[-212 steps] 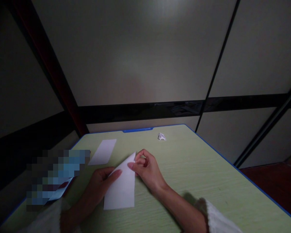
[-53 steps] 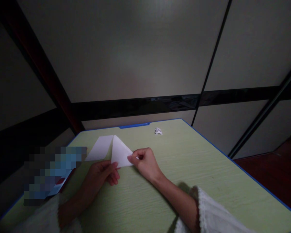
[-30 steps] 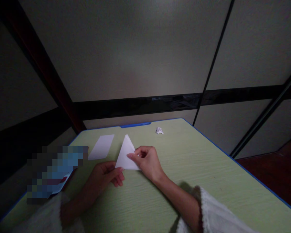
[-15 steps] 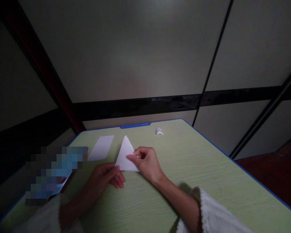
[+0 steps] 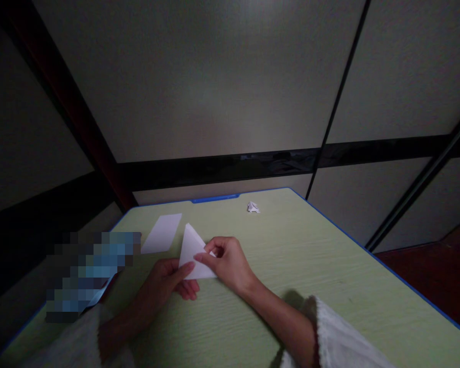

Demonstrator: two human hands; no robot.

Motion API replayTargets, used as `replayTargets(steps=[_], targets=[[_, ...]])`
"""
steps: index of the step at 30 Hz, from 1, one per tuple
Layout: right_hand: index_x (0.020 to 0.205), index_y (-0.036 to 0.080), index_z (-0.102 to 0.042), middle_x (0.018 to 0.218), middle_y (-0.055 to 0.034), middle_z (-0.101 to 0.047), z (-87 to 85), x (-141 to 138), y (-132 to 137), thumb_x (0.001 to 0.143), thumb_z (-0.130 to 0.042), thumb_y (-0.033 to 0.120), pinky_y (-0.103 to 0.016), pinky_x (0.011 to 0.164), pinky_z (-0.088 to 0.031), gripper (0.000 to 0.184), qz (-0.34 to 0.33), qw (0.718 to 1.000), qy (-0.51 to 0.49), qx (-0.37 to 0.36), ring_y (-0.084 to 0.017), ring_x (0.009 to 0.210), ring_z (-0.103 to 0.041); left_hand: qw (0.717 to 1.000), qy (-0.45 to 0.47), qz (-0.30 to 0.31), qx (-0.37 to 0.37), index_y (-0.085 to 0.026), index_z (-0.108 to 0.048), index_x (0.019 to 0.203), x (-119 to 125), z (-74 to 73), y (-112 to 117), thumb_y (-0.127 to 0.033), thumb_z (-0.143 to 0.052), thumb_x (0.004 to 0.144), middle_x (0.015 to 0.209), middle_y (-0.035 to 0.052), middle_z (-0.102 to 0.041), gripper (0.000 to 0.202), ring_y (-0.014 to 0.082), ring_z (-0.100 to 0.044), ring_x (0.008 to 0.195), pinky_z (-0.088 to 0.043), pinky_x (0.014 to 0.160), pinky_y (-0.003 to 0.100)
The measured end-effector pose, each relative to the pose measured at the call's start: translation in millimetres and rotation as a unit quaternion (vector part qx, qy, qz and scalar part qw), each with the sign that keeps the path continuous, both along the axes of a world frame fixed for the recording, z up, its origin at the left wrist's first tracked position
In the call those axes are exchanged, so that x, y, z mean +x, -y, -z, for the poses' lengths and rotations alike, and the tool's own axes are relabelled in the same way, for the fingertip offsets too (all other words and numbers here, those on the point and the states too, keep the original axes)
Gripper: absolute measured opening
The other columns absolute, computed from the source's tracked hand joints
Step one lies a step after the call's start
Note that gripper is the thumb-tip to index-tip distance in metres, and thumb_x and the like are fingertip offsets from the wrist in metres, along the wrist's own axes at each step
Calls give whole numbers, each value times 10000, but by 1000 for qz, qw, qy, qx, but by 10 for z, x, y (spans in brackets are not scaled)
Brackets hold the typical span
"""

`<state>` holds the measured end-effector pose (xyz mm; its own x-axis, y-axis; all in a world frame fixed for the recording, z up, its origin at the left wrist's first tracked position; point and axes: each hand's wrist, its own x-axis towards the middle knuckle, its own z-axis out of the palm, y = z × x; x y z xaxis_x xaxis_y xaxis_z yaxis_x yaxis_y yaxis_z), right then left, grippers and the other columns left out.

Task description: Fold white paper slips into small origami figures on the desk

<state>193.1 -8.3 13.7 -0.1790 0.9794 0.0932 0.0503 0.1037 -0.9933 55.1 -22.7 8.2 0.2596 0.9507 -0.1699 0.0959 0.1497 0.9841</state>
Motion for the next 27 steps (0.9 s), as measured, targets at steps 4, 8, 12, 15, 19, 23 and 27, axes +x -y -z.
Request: replayTargets(steps=[4, 8, 12, 15, 19, 23, 27], targets=[[551, 158, -370, 447, 90, -409, -15, -7, -9, 401, -715, 283, -151, 360, -245, 397, 3, 996, -87, -25, -25, 378, -346, 1000, -5, -12, 9, -110, -569, 516, -7, -3, -1, -346, -507, 657, 440, 25, -611, 282, 116, -544, 359, -417, 384, 206], [540, 167, -325, 422, 113, -384, -22, -15, -1, 378, -728, 248, -142, 341, -220, 442, 17, 991, -126, -31, -12, 350, -323, 1000, 9, -6, 5, -113, -572, 494, -10, -5, 7, -344, -509, 660, 424, 22, -605, 291, 112, -535, 347, -405, 373, 204], [563, 165, -353, 420, 105, -422, -22, -27, 12, 395, -721, 241, -143, 341, -235, 412, 21, 989, -137, -43, -17, 345, -346, 1000, 25, 4, 1, -113, -574, 451, -15, -9, 13, -336, -497, 676, 397, 19, -593, 327, 101, -528, 333, -394, 361, 190], [567, 161, -361, 413, 105, -426, -26, -19, 11, 398, -720, 229, -138, 338, -243, 402, 27, 990, -131, -49, -17, 341, -354, 1000, 19, 23, 1, -108, -583, 446, -20, -5, 4, -324, -493, 684, 395, 23, -592, 333, 98, -529, 335, -393, 362, 183], [582, 167, -355, 417, 95, -464, -43, 10, 5, 399, -718, 210, -144, 340, -275, 408, -5, 991, -114, -63, -29, 339, -391, 996, 3, 84, 0, -106, -588, 446, -28, 10, 14, -334, -480, 693, 398, 33, -593, 354, 99, -531, 344, -389, 366, 182], [610, 169, -371, 419, 87, -490, -64, 44, -11, 384, -722, 185, -148, 332, -278, 418, -54, 991, -89, -82, -39, 325, -404, 992, -46, 114, 21, -108, -555, 386, -36, 22, 59, -350, -450, 713, 321, 17, -536, 420, 67, -460, 277, -315, 317, 158], [673, 157, -413, 469, 60, -533, -80, 94, -62, 464, -700, 220, -159, 401, -324, 360, 6, 989, -137, -55, -48, 400, -452, 996, -55, 50, 56, -116, -553, 397, -43, -3, 60, -351, -456, 704, 330, 19, -547, 399, 84, -475, 291, -347, 335, 175]])
